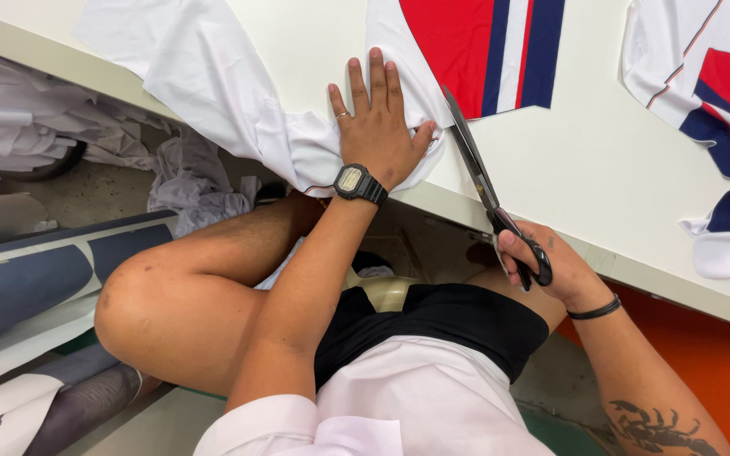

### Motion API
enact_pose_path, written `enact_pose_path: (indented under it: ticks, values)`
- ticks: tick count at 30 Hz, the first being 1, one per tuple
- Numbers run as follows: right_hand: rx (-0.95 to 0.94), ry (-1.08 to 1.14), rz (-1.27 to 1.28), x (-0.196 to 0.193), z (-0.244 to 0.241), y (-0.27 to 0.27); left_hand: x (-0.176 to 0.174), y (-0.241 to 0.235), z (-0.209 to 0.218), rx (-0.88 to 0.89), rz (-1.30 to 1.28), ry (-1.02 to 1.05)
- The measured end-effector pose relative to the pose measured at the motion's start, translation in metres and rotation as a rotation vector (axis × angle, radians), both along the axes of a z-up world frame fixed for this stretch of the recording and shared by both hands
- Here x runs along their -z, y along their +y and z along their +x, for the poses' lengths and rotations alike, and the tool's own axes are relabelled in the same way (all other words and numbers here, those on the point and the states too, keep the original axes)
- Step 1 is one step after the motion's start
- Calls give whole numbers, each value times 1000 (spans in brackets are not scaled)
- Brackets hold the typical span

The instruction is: The person uses large shears to cut a white fabric piece with red and blue stripes laid on a white table. They hold the fabric with one hand and cut along the edges, separating sections of the material.

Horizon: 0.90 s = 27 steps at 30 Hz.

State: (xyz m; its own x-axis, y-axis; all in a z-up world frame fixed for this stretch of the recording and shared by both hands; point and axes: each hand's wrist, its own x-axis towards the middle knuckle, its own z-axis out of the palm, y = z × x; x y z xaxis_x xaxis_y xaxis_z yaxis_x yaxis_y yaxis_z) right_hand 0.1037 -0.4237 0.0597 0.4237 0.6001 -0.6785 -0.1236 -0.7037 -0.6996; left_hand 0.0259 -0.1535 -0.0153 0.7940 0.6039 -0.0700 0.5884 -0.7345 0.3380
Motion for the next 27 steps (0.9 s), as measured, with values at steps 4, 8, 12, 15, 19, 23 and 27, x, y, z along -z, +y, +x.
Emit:
enact_pose_path:
  ticks: [4, 8, 12, 15, 19, 23, 27]
  values:
    - [21, 32, -19, 4, 9, 9, 0, 0, 0, -2, 5, -6]
    - [43, 70, 15, 9, 17, 18, -1, 1, -1, -3, -2, 3]
    - [39, 88, 39, 12, 24, 19, -2, 0, -1, -6, -6, -9]
    - [38, 101, 56, 14, 29, 18, -1, 0, -1, -7, -12, -15]
    - [14, 76, 56, 14, 32, 20, -2, 0, -1, -8, -11, -11]
    - [20, 63, 33, 13, 33, 22, -2, 0, -1, -6, -5, -12]
    - [2, 30, 4, 12, 34, 24, -3, 0, -1, -9, -4, -5]
